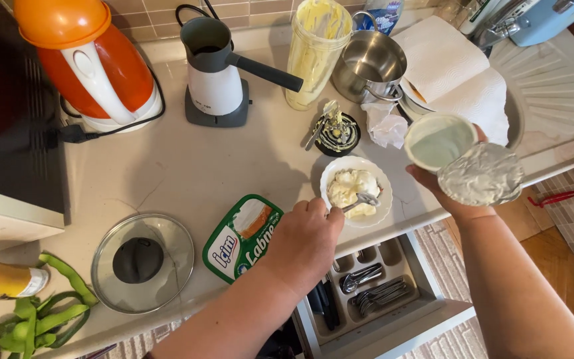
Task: Setting a dining table with a plate, a bowl of spread, and cutlery
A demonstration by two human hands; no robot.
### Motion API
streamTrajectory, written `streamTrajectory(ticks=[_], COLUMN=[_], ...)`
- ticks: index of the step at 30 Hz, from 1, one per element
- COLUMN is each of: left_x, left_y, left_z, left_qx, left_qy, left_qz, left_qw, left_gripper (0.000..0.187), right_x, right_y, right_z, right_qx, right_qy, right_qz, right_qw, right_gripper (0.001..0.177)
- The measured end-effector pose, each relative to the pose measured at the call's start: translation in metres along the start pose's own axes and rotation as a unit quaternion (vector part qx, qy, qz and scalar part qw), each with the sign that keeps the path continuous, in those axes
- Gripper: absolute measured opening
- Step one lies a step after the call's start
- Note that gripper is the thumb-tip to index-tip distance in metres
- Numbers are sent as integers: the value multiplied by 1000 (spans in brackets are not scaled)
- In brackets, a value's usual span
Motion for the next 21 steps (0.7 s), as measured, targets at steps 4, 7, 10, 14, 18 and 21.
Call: streamTrajectory(ticks=[4,7,10,14,18,21], left_x=[8,19,29,41,50,54], left_y=[-13,-33,-43,-60,-81,-75], left_z=[0,-1,-3,-5,-14,-23], left_qx=[15,-10,-31,-70,-76,-92], left_qy=[0,-3,0,20,25,20], left_qz=[-25,-51,-84,-91,-59,-112], left_qw=[1000,999,996,993,995,989], left_gripper=[29,47,55,48,48,51], right_x=[-14,-23,-17,-15,-15,-15], right_y=[-16,-53,-95,-151,-192,-224], right_z=[24,55,98,120,122,123], right_qx=[-59,-151,-175,-174,-180,-223], right_qy=[-61,-177,-295,-277,-276,-268], right_qz=[-19,39,170,265,279,319], right_qw=[996,972,924,907,902,881], right_gripper=[114,106,101,91,97,88])
Point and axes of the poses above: each hand's wrist, its own x-axis away from the middle knuckle, its own y-axis out of the back of the hand, z = x × y, the point moved 7 cm from there along -x, towards the middle knuckle, and after that the axes turned 3 degrees about -z, right-handed, at the moved point
